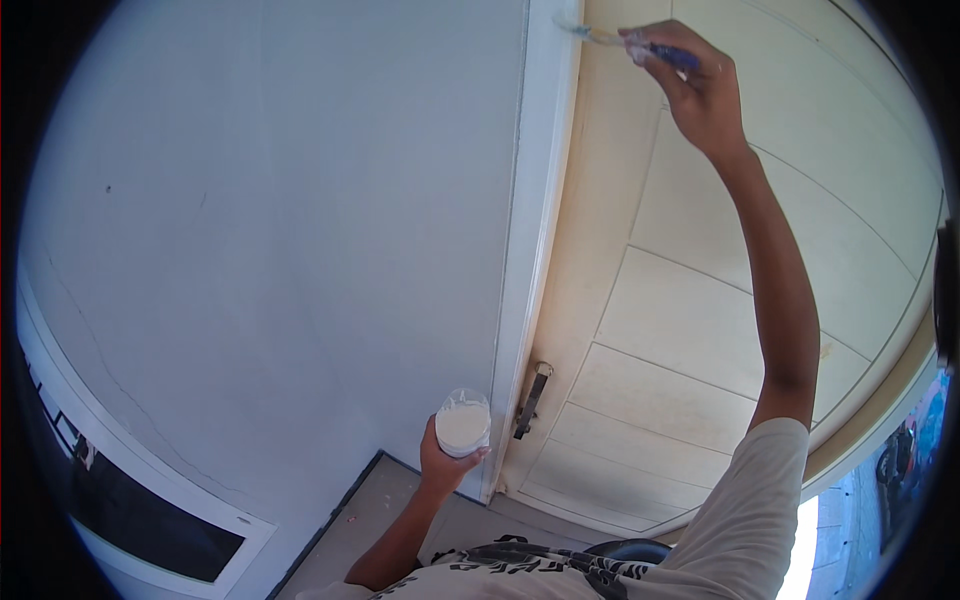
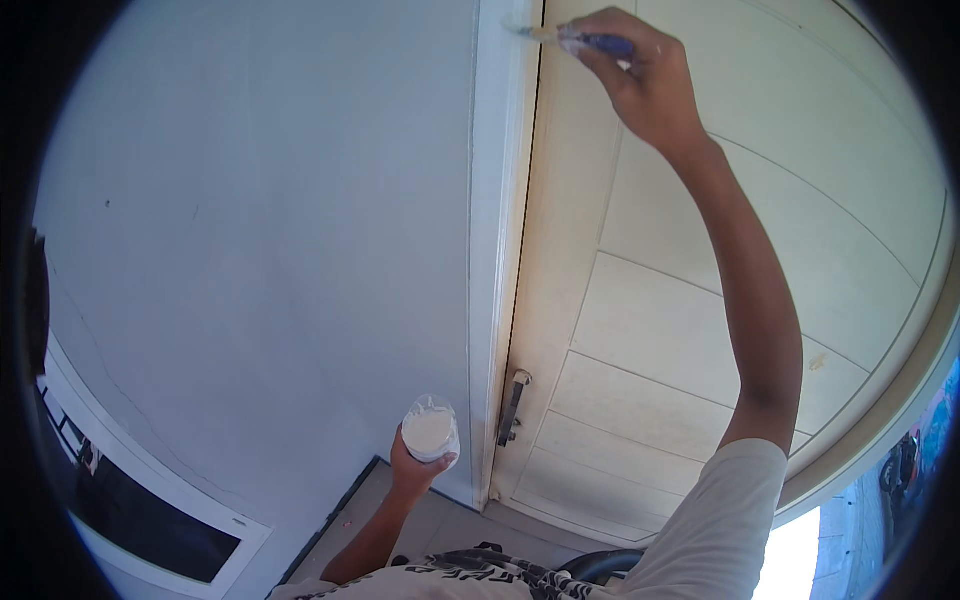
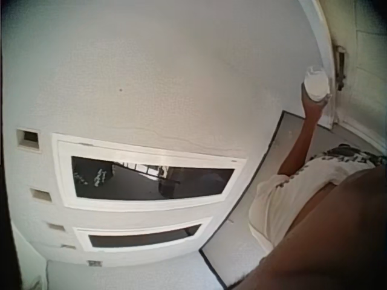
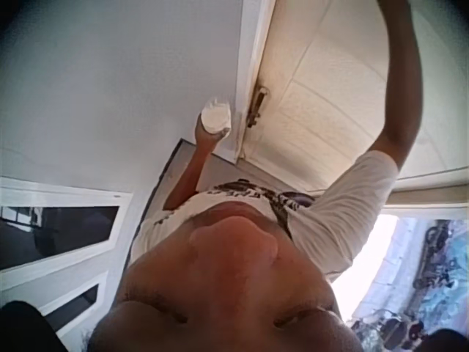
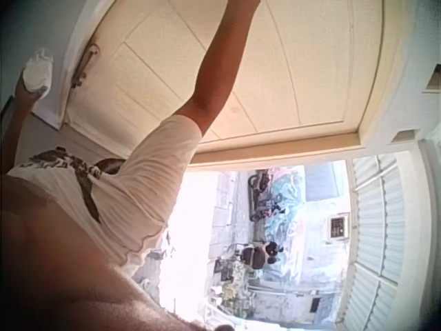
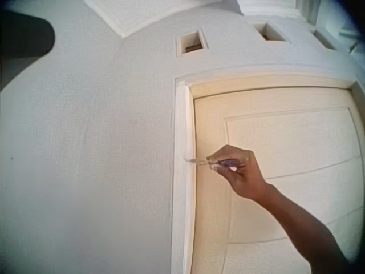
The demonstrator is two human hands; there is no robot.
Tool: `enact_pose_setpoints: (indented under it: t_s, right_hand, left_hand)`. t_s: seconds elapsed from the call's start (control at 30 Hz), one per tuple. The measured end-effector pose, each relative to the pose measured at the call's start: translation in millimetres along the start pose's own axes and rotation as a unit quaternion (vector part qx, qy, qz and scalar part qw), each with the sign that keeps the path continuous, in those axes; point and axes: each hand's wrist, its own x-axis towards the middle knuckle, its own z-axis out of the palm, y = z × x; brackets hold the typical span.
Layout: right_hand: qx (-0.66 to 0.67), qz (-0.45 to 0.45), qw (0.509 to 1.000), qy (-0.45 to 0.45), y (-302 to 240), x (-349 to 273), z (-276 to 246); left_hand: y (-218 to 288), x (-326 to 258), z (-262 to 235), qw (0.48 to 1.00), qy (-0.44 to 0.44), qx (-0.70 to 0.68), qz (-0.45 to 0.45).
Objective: The person paints the edges of a door frame with white paint using a paintbrush.
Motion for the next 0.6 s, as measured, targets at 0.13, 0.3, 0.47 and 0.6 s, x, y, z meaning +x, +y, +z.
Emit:
enact_pose_setpoints:
  t_s: [0.13, 0.3, 0.47, 0.6]
  right_hand:
    - [0.004, 0.001, 0.998, -0.068, -47, -104, 28]
    - [0.039, 0.017, 0.992, -0.119, -80, -202, 57]
    - [0.151, 0.149, 0.943, -0.256, -92, -241, 70]
    - [0.197, 0.186, 0.944, -0.189, -60, -198, 60]
  left_hand:
    - [-15, 0, -3, 1.000, 0.008, 0.017, 0.001]
    - [-16, 3, -2, 1.000, 0.014, 0.007, -0.010]
    - [-20, 3, -2, 0.999, 0.020, 0.021, -0.017]
    - [-7, 2, 0, 0.999, 0.022, 0.026, -0.035]
